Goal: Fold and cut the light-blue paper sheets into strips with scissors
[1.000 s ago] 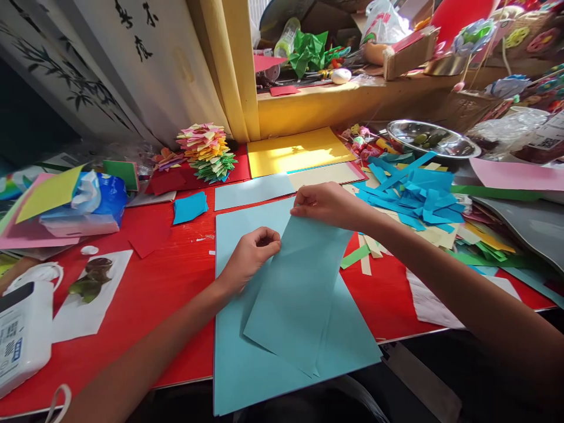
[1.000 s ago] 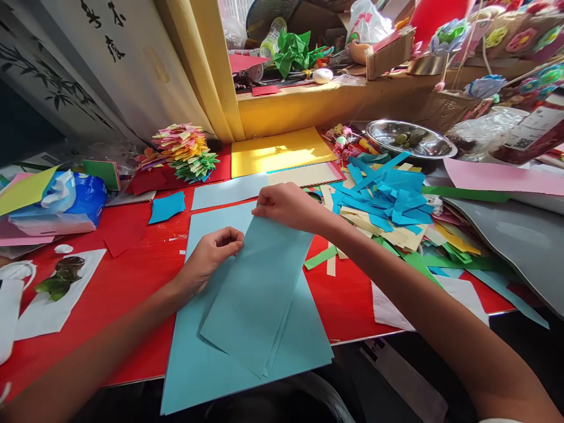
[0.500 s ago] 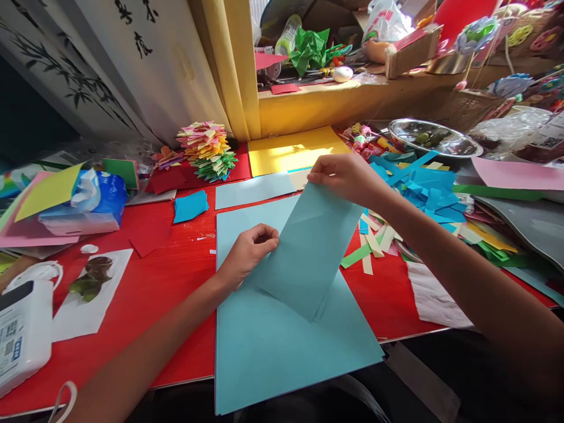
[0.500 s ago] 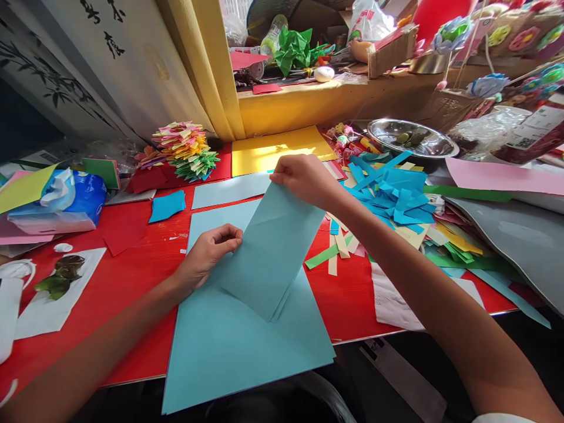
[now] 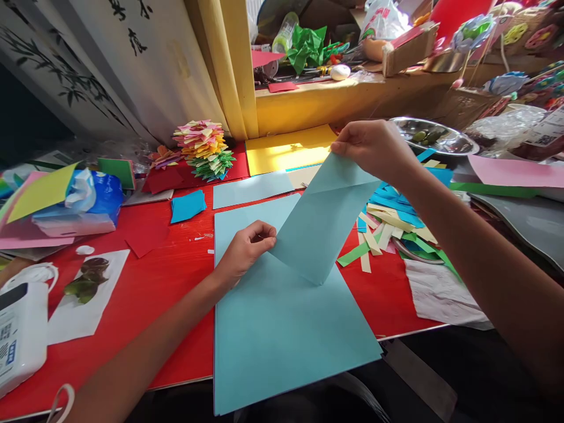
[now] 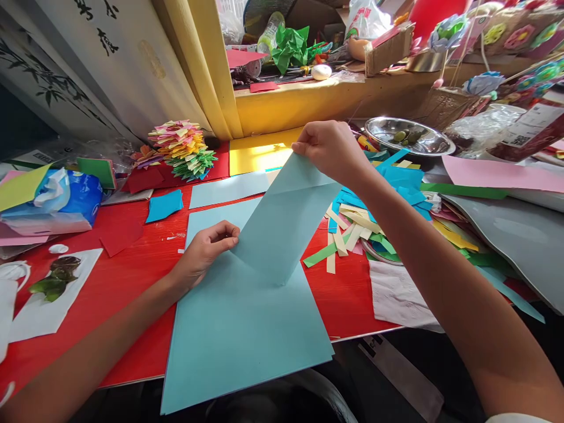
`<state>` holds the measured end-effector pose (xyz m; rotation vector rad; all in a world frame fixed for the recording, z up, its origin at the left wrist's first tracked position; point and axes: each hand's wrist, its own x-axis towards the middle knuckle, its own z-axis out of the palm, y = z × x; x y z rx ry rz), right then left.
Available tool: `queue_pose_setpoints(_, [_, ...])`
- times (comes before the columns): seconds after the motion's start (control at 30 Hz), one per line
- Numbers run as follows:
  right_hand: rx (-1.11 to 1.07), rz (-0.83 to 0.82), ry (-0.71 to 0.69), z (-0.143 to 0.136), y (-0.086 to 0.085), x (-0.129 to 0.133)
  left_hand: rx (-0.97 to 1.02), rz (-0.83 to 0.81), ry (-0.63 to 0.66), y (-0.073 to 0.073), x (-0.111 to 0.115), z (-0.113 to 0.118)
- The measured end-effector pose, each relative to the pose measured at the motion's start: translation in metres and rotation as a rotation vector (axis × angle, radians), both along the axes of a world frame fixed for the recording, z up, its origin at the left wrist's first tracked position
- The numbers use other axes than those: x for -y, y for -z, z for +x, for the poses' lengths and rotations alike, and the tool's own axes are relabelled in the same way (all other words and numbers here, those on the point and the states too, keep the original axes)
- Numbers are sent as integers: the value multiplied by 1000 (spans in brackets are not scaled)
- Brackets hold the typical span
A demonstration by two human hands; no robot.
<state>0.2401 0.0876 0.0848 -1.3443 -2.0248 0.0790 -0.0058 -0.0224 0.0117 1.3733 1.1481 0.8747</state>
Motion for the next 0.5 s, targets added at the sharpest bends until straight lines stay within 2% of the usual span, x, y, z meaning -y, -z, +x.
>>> queue_pose_setpoints(0.3, [-52, 29, 34, 9, 4, -7, -49, 37, -22, -1, -2, -3])
queue_pose_setpoints(0.5, [-242, 62, 141, 17, 5, -16, -93, 68, -61, 5, -4, -6])
